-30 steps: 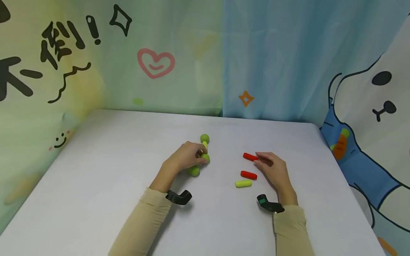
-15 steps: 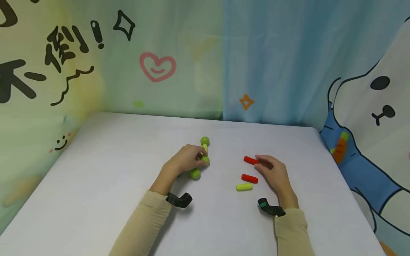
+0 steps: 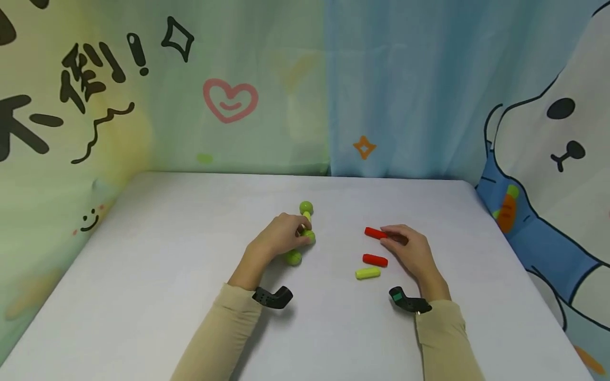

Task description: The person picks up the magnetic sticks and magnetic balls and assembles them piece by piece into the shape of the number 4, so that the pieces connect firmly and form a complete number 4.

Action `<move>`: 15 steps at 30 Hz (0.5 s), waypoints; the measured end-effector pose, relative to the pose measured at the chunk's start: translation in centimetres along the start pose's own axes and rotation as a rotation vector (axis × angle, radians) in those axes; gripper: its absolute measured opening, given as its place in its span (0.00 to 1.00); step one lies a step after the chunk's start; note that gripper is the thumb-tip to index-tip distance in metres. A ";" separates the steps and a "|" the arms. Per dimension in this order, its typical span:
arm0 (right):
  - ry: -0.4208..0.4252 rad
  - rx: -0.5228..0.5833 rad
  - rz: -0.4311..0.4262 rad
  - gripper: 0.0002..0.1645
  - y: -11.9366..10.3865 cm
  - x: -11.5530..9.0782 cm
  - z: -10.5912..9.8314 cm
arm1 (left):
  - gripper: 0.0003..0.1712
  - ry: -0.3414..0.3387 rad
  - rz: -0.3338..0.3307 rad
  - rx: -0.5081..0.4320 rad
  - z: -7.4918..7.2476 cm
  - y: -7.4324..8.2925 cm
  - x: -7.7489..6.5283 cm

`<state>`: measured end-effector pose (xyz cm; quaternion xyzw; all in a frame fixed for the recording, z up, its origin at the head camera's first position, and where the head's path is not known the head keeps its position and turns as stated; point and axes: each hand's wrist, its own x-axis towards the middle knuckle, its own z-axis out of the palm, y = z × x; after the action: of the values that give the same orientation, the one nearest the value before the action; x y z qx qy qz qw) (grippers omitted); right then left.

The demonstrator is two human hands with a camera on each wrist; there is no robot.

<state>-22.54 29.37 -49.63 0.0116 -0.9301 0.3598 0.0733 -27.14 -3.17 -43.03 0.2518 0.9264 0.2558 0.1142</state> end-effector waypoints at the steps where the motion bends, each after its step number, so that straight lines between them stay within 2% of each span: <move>1: 0.002 -0.002 -0.004 0.21 0.0 0.1 0.0 | 0.16 0.000 -0.003 0.000 -0.1 0.1 0.0; 8: 0.019 -0.004 -0.001 0.20 -0.4 0.5 -0.3 | 0.16 0.016 0.013 0.009 -0.6 0.4 0.2; 15: -0.023 0.024 0.009 0.23 -0.2 0.4 0.0 | 0.16 -0.006 -0.021 -0.002 -0.1 0.2 0.0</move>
<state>-22.91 29.19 -49.42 0.0121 -0.9265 0.3712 0.0609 -27.15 -3.10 -42.84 0.2429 0.9282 0.2549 0.1200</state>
